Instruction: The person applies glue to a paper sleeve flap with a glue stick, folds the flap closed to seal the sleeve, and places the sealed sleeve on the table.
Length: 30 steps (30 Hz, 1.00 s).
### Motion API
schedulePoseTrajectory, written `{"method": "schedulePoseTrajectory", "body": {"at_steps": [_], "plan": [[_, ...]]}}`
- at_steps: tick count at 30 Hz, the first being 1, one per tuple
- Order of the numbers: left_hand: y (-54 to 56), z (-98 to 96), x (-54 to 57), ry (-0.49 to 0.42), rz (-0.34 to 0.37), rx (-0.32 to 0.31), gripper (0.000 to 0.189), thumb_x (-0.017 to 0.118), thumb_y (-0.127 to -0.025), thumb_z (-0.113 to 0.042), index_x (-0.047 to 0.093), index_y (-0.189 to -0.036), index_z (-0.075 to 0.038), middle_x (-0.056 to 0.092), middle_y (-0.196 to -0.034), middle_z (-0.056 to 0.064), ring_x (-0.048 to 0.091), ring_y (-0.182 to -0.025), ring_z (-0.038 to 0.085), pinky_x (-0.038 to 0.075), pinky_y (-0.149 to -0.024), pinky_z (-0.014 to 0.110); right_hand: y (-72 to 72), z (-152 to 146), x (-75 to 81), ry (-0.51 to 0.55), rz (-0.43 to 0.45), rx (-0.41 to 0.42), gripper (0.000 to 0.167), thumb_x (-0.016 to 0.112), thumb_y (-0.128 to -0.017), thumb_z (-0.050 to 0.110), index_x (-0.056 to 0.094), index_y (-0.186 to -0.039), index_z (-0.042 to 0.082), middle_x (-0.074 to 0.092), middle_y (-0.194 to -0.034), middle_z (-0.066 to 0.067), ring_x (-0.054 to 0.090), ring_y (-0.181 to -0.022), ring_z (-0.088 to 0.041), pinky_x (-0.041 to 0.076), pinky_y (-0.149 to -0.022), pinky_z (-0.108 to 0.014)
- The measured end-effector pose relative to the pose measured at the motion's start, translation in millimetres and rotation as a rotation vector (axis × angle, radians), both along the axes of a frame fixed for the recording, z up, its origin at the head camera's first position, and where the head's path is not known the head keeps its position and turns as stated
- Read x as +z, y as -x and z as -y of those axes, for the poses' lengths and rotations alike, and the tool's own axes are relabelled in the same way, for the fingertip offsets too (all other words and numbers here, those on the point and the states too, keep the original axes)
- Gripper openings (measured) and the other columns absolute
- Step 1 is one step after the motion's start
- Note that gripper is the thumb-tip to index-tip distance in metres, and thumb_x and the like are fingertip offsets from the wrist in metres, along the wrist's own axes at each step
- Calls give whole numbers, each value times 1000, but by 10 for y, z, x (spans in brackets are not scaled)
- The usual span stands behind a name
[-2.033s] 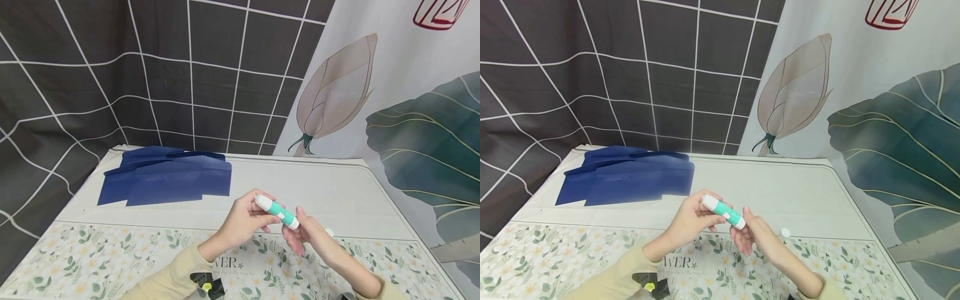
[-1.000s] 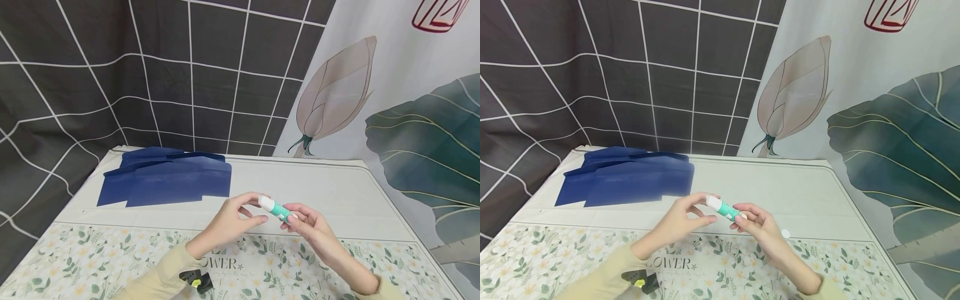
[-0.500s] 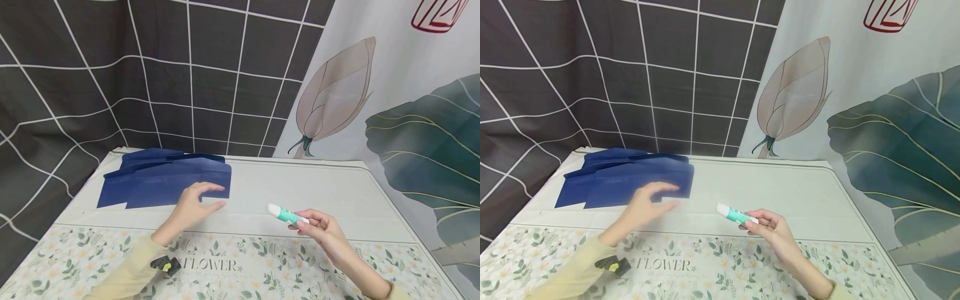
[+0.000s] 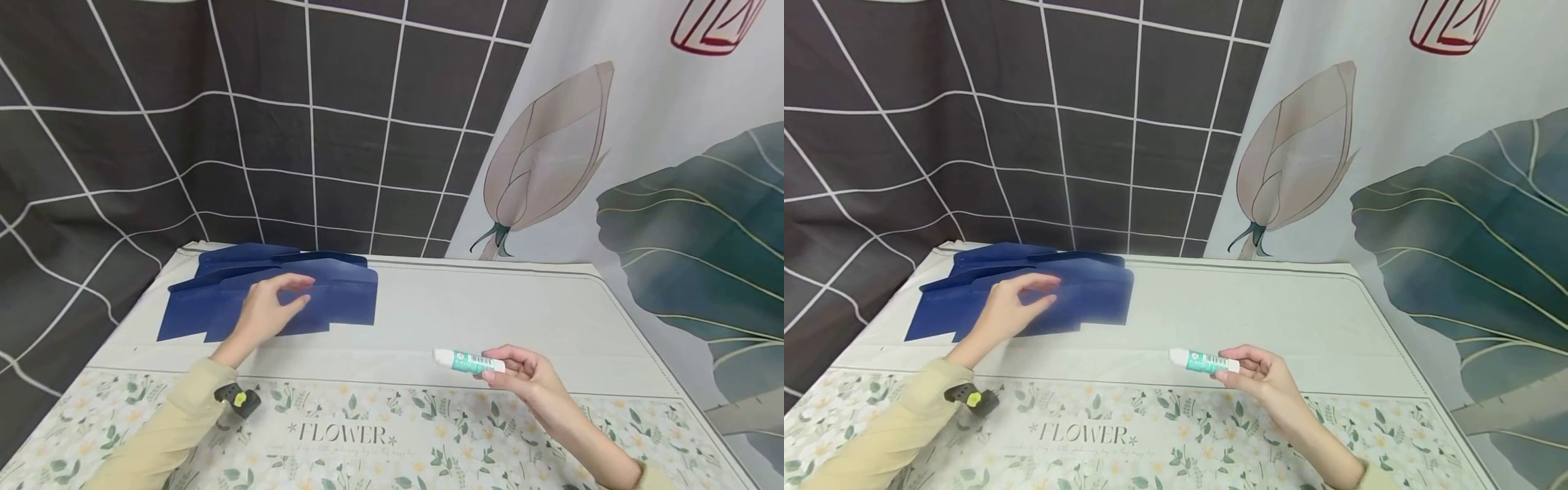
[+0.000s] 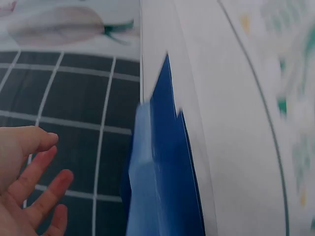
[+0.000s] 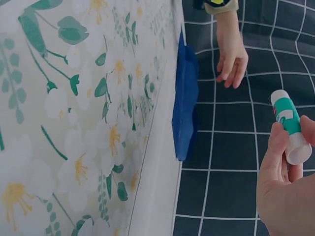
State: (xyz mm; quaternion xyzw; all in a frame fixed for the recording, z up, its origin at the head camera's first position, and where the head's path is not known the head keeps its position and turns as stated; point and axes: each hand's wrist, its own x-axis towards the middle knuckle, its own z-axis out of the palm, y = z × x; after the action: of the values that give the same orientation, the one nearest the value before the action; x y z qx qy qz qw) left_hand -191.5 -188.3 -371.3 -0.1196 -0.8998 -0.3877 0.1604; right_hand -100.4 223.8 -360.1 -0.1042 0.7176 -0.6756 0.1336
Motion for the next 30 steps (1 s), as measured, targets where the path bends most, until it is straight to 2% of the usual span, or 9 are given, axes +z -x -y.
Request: {"method": "schedulePoseTrajectory", "body": {"at_steps": [6, 10, 14, 18, 23, 25, 30], "plan": [[199, 296, -75, 28, -58, 87, 30, 74, -82, -9, 71, -111, -7, 73, -106, 14, 68, -99, 34, 52, -84, 50, 1, -14, -6, -15, 26, -13, 25, 61, -89, 1, 66, -103, 22, 70, -96, 10, 69, -88, -6, 55, -80, -20], [296, 476, -127, 17, -49, 143, 34, 75, -80, -8, 69, -113, -4, 72, -107, 18, 66, -99, 38, 50, -84, 52, 15, -5, -17, -6, 33, -5, 24, 62, -89, 2, 66, -102, 21, 70, -97, 10, 69, -89, -6, 55, -80, -20], [349, 642, -168, 18, -33, 200, 36, 75, -81, -7, 67, -115, -2, 70, -108, 22, 65, -99, 41, 47, -86, 52, 23, -3, -21, 0, 32, 24, 24, 61, -90, 3, 65, -104, 22, 70, -98, 10, 68, -90, -5, 54, -81, -20], [391, 795, -209, 4, -28, 236, 36, 73, -82, -5, 64, -116, 3, 68, -108, 26, 64, -98, 44, 40, -93, 53, 27, -4, -20, -3, 24, 33, 24, 61, -90, 3, 65, -104, 22, 70, -98, 11, 68, -90, -5, 55, -80, -20], [428, 947, -261, 1, 1, 297, 39, 72, -83, -6, 62, -118, 6, 66, -109, 29, 63, -98, 46, 43, -90, 51, 31, -2, -16, -12, 29, 39, 22, 61, -90, 4, 65, -104, 21, 70, -98, 11, 68, -91, -5, 54, -81, -19], [437, 999, -287, 11, 23, 333, 41, 72, -83, -8, 61, -120, 6, 66, -110, 30, 63, -99, 45, 45, -86, 51, 31, -2, -15, -19, 33, 43, 22, 61, -91, 5, 65, -105, 20, 70, -98, 11, 68, -91, -5, 54, -81, -19], [436, 1104, -340, 14, 94, 440, 43, 71, -85, -11, 60, -122, 6, 63, -114, 30, 61, -102, 45, 43, -90, 50, 17, -8, -16, -36, 41, 37, 21, 61, -91, 6, 64, -106, 19, 70, -98, 11, 67, -90, -5, 54, -80, -20]]}}
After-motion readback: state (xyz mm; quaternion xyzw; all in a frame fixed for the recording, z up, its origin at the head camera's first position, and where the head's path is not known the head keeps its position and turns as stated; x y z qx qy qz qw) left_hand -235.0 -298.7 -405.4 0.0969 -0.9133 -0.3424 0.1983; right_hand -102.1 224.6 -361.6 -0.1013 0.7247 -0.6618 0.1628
